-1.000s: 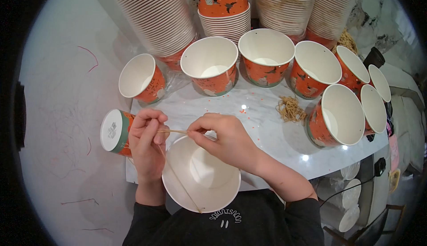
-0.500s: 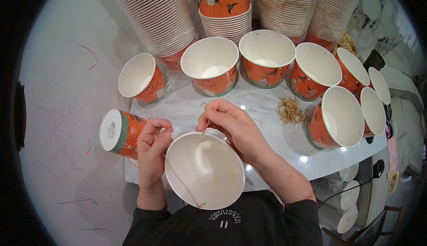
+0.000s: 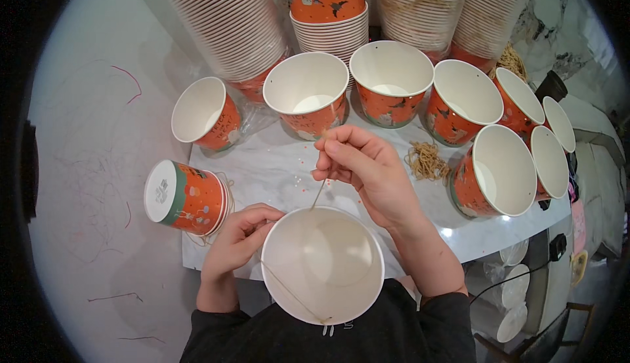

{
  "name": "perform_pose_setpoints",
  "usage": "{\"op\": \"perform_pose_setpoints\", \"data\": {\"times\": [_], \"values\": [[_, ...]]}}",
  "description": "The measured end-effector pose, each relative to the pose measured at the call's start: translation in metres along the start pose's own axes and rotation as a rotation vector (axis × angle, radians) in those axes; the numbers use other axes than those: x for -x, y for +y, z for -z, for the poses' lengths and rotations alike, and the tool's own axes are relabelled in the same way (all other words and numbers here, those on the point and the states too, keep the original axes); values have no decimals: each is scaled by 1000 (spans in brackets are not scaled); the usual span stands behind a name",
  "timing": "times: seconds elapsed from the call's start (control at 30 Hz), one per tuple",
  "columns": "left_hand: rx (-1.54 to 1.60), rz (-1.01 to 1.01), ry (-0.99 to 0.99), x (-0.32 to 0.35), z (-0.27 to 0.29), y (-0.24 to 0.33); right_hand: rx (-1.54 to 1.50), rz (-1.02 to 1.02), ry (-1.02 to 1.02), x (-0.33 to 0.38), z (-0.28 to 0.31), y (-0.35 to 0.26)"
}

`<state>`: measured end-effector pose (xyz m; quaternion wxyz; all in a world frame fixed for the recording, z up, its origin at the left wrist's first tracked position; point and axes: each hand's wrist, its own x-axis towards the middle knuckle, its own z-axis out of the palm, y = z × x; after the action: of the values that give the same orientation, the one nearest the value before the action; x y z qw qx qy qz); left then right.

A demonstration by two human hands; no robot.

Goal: Applying rubber bands to paper cups as part of a packaging process.

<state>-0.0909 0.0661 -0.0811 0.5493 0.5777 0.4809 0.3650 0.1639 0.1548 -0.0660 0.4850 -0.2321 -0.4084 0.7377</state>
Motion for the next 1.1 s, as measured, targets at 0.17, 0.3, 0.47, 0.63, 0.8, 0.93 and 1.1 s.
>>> {"op": "perform_pose_setpoints", "data": {"times": [0.17,0.3,0.47,0.63,0.8,0.93,1.1], "values": [[-109,32,52,3,-2,1,52,40,-12,1,-3,1],[-107,8,162,5,-21,3,359,-1,-65,12,-27,-13],[-304,39,198,6,-23,20,857,200,-203,11,-34,-12],[-446,-175,337,4,-24,30,941,139,-156,5,-36,-9],[-261,-285,287,-5,-17,28,909,130,-173,3,-40,-7],[-276,-414,347,-19,-18,29,940,174,-204,3,-36,-3],[-250,-133,241,-27,-7,34,918,284,-240,1,-35,-2]]}}
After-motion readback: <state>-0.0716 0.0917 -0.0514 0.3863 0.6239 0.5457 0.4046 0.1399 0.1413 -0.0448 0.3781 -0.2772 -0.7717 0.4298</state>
